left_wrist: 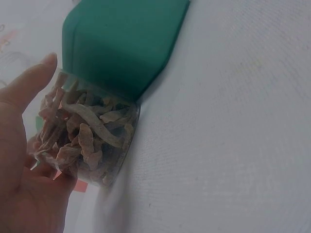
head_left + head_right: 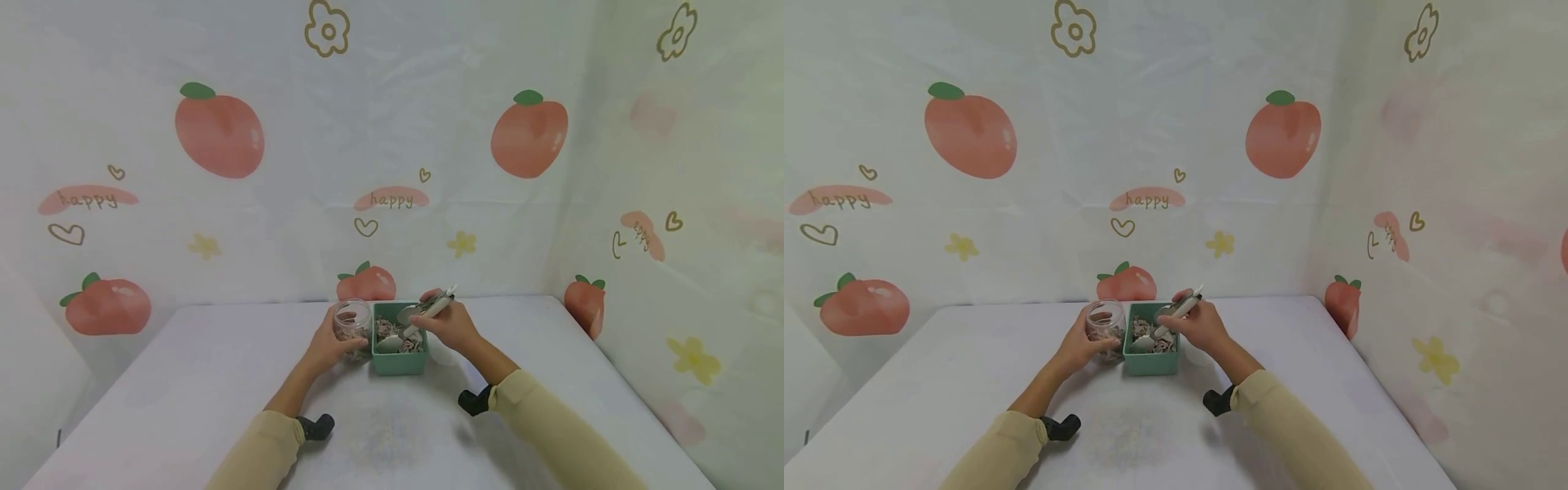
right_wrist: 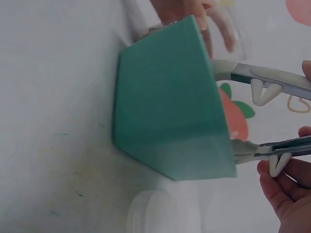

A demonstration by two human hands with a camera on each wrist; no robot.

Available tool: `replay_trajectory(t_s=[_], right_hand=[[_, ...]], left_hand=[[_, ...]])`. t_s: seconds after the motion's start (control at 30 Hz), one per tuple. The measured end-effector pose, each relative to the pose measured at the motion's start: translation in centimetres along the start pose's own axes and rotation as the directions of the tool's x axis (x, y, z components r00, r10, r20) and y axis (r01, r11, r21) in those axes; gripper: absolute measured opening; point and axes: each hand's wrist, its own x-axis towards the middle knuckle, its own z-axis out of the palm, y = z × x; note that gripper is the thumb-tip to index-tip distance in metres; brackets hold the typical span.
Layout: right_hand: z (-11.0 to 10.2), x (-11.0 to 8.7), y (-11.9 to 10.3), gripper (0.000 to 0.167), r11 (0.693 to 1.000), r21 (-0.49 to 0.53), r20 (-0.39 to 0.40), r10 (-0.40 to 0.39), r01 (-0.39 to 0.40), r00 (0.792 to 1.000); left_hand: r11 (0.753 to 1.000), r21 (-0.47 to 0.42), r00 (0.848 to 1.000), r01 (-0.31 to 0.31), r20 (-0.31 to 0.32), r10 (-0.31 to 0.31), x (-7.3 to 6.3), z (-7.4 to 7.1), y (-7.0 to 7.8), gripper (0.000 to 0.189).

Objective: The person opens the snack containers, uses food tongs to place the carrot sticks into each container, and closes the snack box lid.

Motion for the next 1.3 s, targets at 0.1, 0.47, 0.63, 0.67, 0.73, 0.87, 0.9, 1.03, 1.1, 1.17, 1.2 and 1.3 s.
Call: replay_trajectory(t_s=[0.1,0.47,0.63,0.67,0.73,0.87,0.9,1.03,1.1,1.17,1.2,1.3], right_hand=[[0.4,0.1,0.4,0.041,0.999,-0.042,-0.007,0.007,-0.008,1.000],[1.5,0.8,0.8,0.035,1.000,-0.031,-0.112,-0.011,0.007,0.994],[2.1,0.8,1.1,0.033,0.997,-0.068,-0.151,-0.049,0.039,0.987],[2.2,0.8,1.1,0.031,0.996,-0.073,-0.156,-0.055,0.044,0.986],[2.3,0.7,1.1,0.029,0.995,-0.077,-0.167,-0.071,0.058,0.983],[2.2,0.6,1.2,0.026,0.997,-0.035,-0.192,-0.080,0.074,0.978],[2.2,0.5,1.2,0.025,0.997,-0.013,-0.197,-0.078,0.077,0.977],[2.0,0.5,1.5,0.025,0.995,0.070,-0.206,-0.052,0.068,0.977],[1.8,0.5,1.4,0.023,0.995,0.088,-0.207,-0.032,0.051,0.978],[1.6,0.5,1.2,0.022,0.995,0.093,-0.209,-0.015,0.035,0.978],[1.4,0.4,1.0,0.020,0.995,0.091,-0.209,-0.007,0.027,0.978],[1.0,0.5,0.7,0.018,0.997,0.080,-0.215,0.004,0.013,0.977]], left_hand=[[1.000,0.007,1.000,0.003,0.002,-0.003,0.0,0.1,-0.1,0.091],[1.000,0.007,1.000,-0.009,0.001,0.009,0.3,-0.2,-0.2,0.092],[1.000,0.005,1.000,-0.005,0.001,0.005,0.2,-0.1,-0.3,0.092],[1.000,0.004,1.000,-0.004,0.002,0.004,0.2,-0.1,-0.3,0.093],[1.000,-0.001,1.000,-0.004,0.005,0.004,0.2,-0.1,-0.3,0.093],[1.000,0.001,1.000,0.003,0.004,-0.003,0.2,0.0,-0.4,0.093],[1.000,0.002,1.000,0.006,0.004,-0.006,0.2,0.0,-0.4,0.093],[1.000,0.002,1.000,0.012,0.005,-0.012,0.2,0.0,-0.3,0.092],[1.000,-0.005,1.000,0.005,0.009,-0.005,0.2,0.0,-0.3,0.093],[1.000,-0.008,1.000,0.000,0.010,0.000,0.2,0.0,-0.3,0.093],[1.000,-0.009,1.000,-0.003,0.012,0.003,0.2,0.0,-0.3,0.093],[1.000,-0.005,1.000,-0.004,0.011,0.004,0.1,-0.1,-0.2,0.092]])
